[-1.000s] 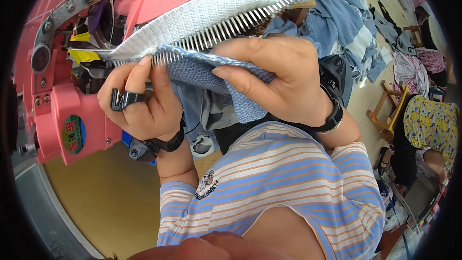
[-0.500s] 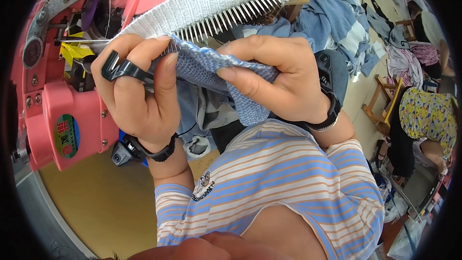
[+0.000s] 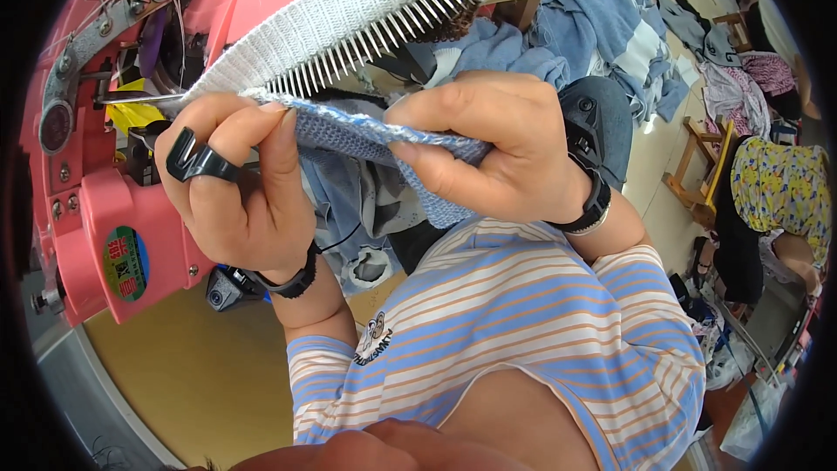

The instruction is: The person aligns the edge of a white knitted fabric onto the needles of a circular linking machine, then positions a blue knitted garment piece over the same needles and presses it down. They continue to fit the layers onto the metal points while rotating the machine's dial to advance the work.

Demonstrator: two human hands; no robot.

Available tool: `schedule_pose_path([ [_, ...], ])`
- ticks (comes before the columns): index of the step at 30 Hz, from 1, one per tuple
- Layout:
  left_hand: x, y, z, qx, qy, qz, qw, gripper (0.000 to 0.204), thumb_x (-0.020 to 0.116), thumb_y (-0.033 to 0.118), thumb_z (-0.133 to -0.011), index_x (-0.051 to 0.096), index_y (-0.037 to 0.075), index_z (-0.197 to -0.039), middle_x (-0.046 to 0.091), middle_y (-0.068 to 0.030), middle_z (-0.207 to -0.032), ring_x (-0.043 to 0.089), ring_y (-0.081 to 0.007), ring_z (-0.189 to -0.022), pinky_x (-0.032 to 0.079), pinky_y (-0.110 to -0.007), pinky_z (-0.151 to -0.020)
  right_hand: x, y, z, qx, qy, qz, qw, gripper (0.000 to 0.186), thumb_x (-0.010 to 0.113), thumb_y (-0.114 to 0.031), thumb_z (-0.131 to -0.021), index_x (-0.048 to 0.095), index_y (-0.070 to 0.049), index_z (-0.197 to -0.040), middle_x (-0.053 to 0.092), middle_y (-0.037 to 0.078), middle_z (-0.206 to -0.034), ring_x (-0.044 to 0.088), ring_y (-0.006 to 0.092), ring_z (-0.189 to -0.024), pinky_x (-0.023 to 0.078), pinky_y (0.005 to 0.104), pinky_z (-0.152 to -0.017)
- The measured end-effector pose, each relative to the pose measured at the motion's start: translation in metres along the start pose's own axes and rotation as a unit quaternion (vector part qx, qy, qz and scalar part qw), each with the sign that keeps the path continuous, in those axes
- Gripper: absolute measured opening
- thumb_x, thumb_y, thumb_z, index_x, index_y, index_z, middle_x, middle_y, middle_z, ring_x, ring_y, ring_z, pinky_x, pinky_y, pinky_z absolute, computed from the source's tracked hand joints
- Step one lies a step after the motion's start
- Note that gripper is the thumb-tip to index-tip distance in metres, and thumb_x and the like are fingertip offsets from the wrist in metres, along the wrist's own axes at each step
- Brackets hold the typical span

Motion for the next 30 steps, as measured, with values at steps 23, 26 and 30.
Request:
schedule_pose_path([
  [23, 0.021, 0.018, 0.006, 0.143, 0.005, -0.192, 0.971, 0.021, 0.069, 0.0, -0.067, 0.062, 0.01, -0.084, 0.053, -0.0017, -0.087, 0.049, -0.0152, -0.075, 0.043, -0.025, -0.06, -0.01, -0.005, -0.008, -0.015, 0.028, 0.042, 0.999, 0.015, 0.061, 0.002, -0.066, 0.055, 0.005, -0.08, 0.056, 0.008, -0.063, 0.049, 0.011, -0.051, 0.036, 0.0206, -0.046],
  [26, 0.023, 0.021, 0.006, 0.135, 0.009, -0.219, 0.966, 0.02, 0.068, 0.001, -0.067, 0.062, 0.011, -0.084, 0.054, -0.0015, -0.087, 0.049, -0.0152, -0.076, 0.043, -0.025, -0.06, -0.012, -0.005, -0.008, -0.023, 0.042, 0.031, 0.998, 0.016, 0.061, 0.003, -0.066, 0.054, 0.005, -0.081, 0.055, 0.009, -0.064, 0.049, 0.0108, -0.051, 0.035, 0.0203, -0.046],
  [30, 0.026, 0.024, 0.004, 0.132, -0.002, -0.156, 0.979, 0.018, 0.067, 0.003, -0.07, 0.062, 0.012, -0.085, 0.053, -0.001, -0.088, 0.049, -0.0156, -0.076, 0.043, -0.025, -0.063, -0.017, -0.006, -0.006, -0.036, 0.045, 0.03, 0.998, 0.017, 0.061, 0.005, -0.065, 0.054, 0.006, -0.081, 0.056, 0.01, -0.066, 0.048, 0.0105, -0.052, 0.034, 0.0197, -0.046],
])
Point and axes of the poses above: each hand's wrist, its own z-axis away from the middle knuckle, its own x-axis out of the palm, y = z × x, the point moved 6 cm from there along -z, towards the middle knuckle
